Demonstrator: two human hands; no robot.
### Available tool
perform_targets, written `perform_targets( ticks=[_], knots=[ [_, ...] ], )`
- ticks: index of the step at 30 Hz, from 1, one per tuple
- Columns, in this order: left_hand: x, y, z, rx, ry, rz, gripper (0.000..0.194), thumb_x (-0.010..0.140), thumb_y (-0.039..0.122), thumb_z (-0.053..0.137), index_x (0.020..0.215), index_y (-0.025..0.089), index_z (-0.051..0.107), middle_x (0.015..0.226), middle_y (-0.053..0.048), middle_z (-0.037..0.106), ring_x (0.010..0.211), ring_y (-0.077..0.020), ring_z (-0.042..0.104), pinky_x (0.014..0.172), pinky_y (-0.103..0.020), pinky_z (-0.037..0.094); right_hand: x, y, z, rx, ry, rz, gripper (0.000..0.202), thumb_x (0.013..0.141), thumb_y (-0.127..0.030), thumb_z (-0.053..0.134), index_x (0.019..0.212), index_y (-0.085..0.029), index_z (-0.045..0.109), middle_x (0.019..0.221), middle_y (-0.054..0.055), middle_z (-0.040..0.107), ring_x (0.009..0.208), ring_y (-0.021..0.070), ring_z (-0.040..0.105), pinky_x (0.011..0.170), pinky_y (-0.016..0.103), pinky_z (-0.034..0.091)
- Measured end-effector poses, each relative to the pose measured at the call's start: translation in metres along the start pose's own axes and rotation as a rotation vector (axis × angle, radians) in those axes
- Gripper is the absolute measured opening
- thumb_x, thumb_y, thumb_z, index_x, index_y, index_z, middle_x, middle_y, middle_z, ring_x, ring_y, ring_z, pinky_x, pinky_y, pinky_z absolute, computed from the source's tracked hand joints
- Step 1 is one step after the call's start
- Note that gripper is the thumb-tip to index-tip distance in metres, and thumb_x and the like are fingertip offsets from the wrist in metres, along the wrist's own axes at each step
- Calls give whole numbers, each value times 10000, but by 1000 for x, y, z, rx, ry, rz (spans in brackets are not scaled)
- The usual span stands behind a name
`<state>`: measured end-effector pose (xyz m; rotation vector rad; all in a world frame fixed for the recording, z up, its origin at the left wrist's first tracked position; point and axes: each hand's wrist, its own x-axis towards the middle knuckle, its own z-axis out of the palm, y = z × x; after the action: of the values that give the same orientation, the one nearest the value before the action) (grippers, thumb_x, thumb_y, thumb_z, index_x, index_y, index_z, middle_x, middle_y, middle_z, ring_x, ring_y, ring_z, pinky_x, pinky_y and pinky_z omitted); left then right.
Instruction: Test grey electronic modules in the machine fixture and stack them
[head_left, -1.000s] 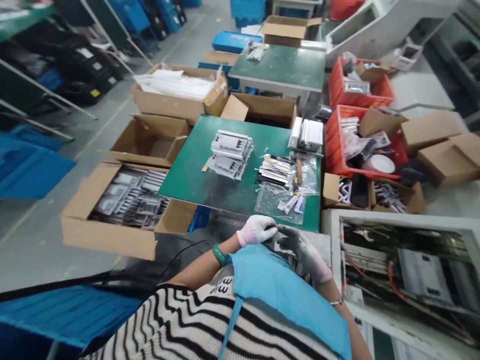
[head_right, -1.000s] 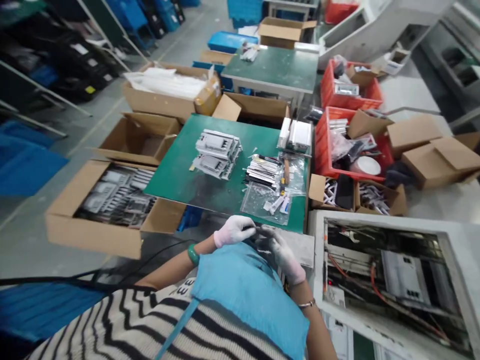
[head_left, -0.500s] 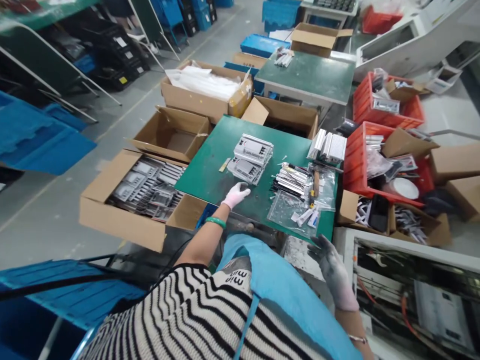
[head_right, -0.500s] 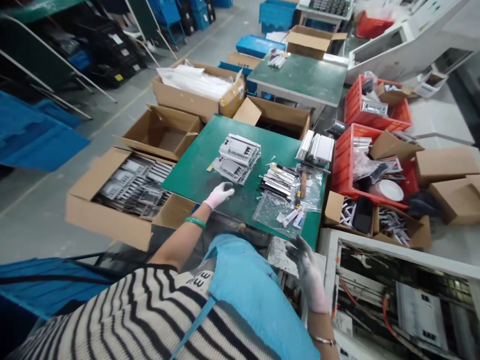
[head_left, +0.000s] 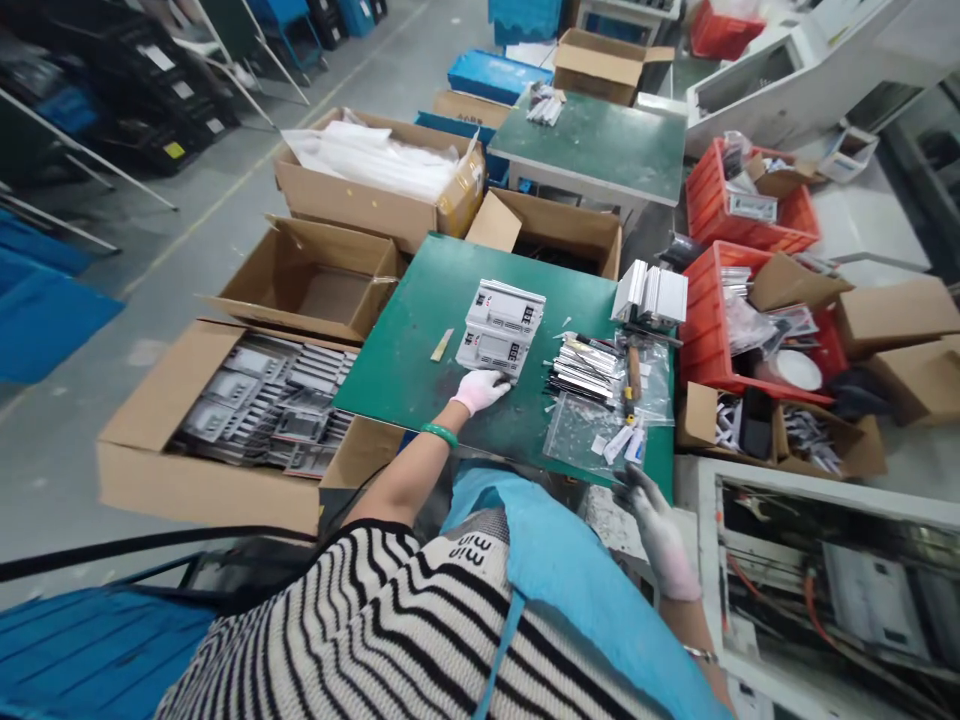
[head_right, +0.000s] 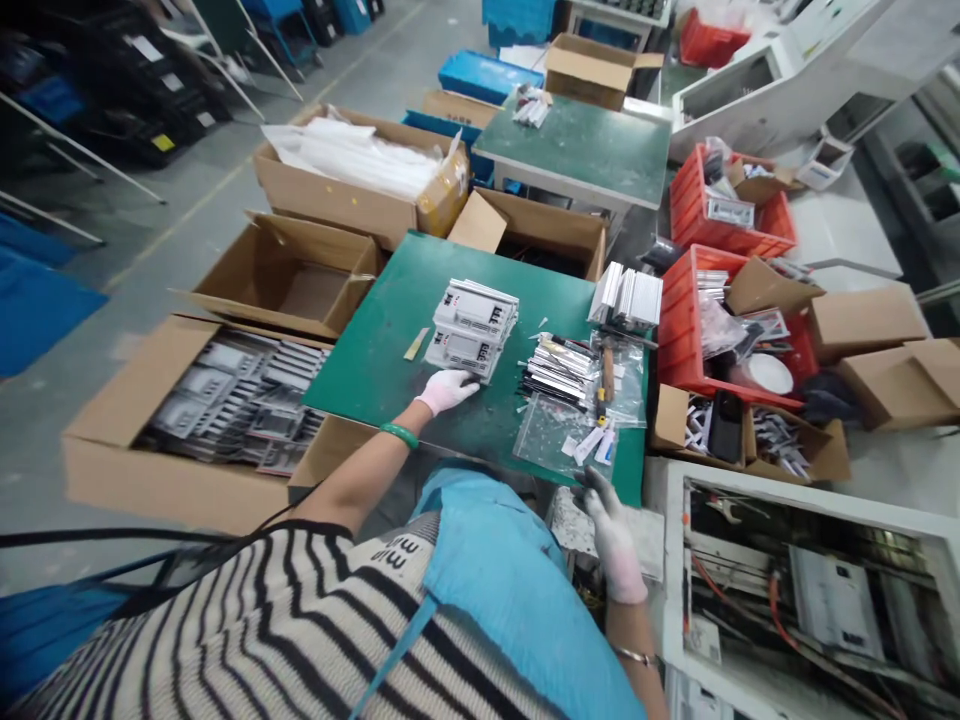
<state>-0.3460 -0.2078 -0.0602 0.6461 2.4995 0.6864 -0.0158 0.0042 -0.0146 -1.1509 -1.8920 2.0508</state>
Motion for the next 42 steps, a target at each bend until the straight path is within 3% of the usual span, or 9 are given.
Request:
perform_targets(
  ticks=[5, 8, 10, 12, 14, 19, 28, 35, 42],
  knots=[
    [-17, -17, -2, -53, 179, -67, 442, 876, 562, 510, 943, 199, 752, 926, -104, 755, 961, -255, 683, 850, -305, 495, 25, -5, 29, -182, -51, 0, 487, 752, -501, 745, 1153, -229, 697, 1185, 105, 702, 1144, 297, 630, 1074, 520, 438],
    [-15, -39, -14, -98, 385, -155, 549, 955, 501, 370, 1295, 130, 589, 1259, -163, 658, 1168, -258, 611, 1010, -355, 452, 56, -21, 62, -209, -167, -51, 581, 731, -452, 766, 1261, -249, 644, 1214, 90, 684, 1123, 289, 631, 1090, 534, 412],
    [0, -54, -23, -282, 471, -148, 659, 929, 460, 466, 1489, 134, 346, 1485, -162, 480, 1332, -240, 498, 1105, -350, 394, 83, -37, 92, -194, -231, -122, 671, 706, -439, 792, 1328, -274, 599, 1329, 78, 620, 1187, 296, 593, 1136, 536, 353],
    [20, -66, -31, -489, 435, -121, 810, 862, 429, 594, 1532, 137, 245, 1546, -163, 397, 1396, -242, 432, 1143, -344, 366, 114, -51, 125, -201, -240, -175, 728, 673, -468, 811, 1341, -285, 587, 1418, 58, 555, 1338, 304, 475, 1210, 504, 229],
    [38, -73, -35, -558, 349, -109, 860, 797, 413, 678, 1510, 112, 304, 1509, -185, 441, 1388, -276, 441, 1154, -373, 362, 144, -62, 156, -279, -241, -158, 830, 645, -514, 816, 1386, -254, 548, 1494, 66, 480, 1444, 309, 338, 1240, 474, 142],
    [53, -81, -33, -512, 276, -82, 835, 722, 397, 733, 1446, 114, 428, 1395, -165, 544, 1298, -294, 519, 1148, -426, 369, 189, -66, 207, -461, -282, -69, 1031, 679, -638, 752, 1485, -94, 410, 1592, 172, 299, 1503, 318, 204, 1240, 410, 135],
    [54, -92, -22, -619, 324, -24, 744, 709, 426, 738, 1376, 176, 521, 1250, -121, 619, 1155, -252, 595, 1064, -379, 448, 189, -54, 224, -744, -317, -151, 869, 906, -589, 520, 1568, -111, 223, 1631, 134, 217, 1512, 239, 193, 1233, 352, 173],
    [53, -92, -24, -579, 321, -2, 692, 725, 419, 715, 1354, 182, 550, 1231, -116, 632, 1147, -250, 596, 1088, -397, 416, 191, -55, 224, -838, -284, -248, 854, 893, -554, 566, 1553, -104, 264, 1604, 157, 286, 1475, 259, 293, 1224, 361, 214],
    [52, -88, -29, -565, 289, -4, 754, 717, 436, 722, 1387, 155, 517, 1314, -147, 603, 1223, -272, 571, 1109, -406, 402, 193, -57, 223, -714, -307, -153, 850, 855, -531, 626, 1548, -169, 292, 1596, 107, 324, 1461, 254, 325, 1211, 366, 260]
  ],
)
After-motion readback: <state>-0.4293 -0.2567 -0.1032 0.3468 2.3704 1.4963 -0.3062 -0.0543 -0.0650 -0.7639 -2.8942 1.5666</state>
